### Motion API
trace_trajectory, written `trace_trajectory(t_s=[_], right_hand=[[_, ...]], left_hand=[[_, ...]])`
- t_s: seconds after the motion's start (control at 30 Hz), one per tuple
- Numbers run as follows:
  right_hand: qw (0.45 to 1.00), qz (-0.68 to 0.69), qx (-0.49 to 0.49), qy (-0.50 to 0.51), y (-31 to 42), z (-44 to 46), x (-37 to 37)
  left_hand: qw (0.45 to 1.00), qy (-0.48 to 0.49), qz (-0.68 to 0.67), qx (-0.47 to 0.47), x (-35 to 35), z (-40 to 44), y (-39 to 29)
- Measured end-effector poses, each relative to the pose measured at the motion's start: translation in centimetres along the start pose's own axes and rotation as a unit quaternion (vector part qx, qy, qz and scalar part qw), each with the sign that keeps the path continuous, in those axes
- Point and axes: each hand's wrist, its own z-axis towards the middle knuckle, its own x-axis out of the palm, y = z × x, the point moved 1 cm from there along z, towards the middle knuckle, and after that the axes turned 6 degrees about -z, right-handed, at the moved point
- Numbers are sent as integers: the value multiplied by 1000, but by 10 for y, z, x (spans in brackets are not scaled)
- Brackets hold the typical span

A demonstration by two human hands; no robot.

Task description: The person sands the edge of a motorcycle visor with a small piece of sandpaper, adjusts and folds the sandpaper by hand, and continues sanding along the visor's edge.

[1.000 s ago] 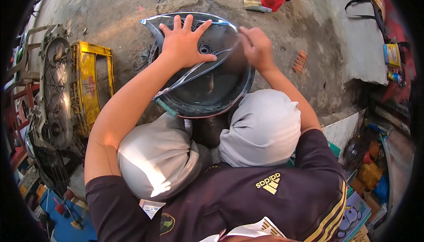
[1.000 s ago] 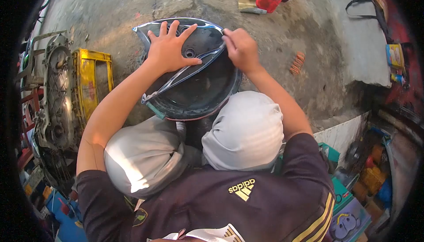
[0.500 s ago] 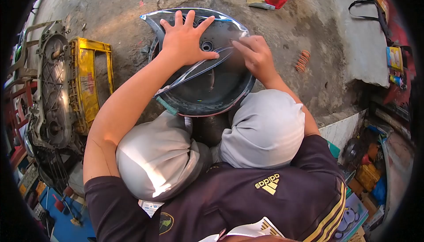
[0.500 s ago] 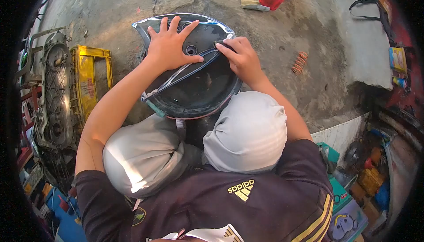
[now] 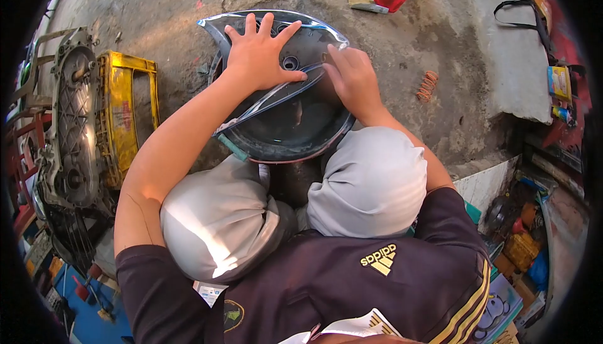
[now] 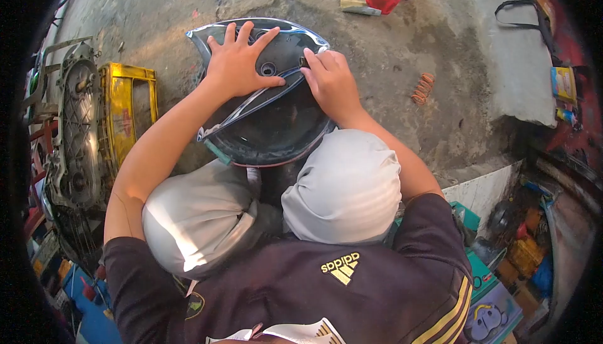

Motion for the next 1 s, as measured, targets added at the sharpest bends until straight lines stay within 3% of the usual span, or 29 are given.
trace_trajectory(t_s=[0.3,0.43,0.63,1.0], right_hand=[[998,9,-63,-29,-21,12,-8],[998,17,-61,-9,-35,8,2],[997,24,-54,-58,-39,-6,15],[997,50,41,-49,-27,-8,16]], left_hand=[[1000,-8,-4,-4,0,-2,0],[1000,4,-4,-6,-2,-1,-3],[1000,-3,-6,-6,3,-1,-1],[1000,-2,1,-4,0,0,0]])
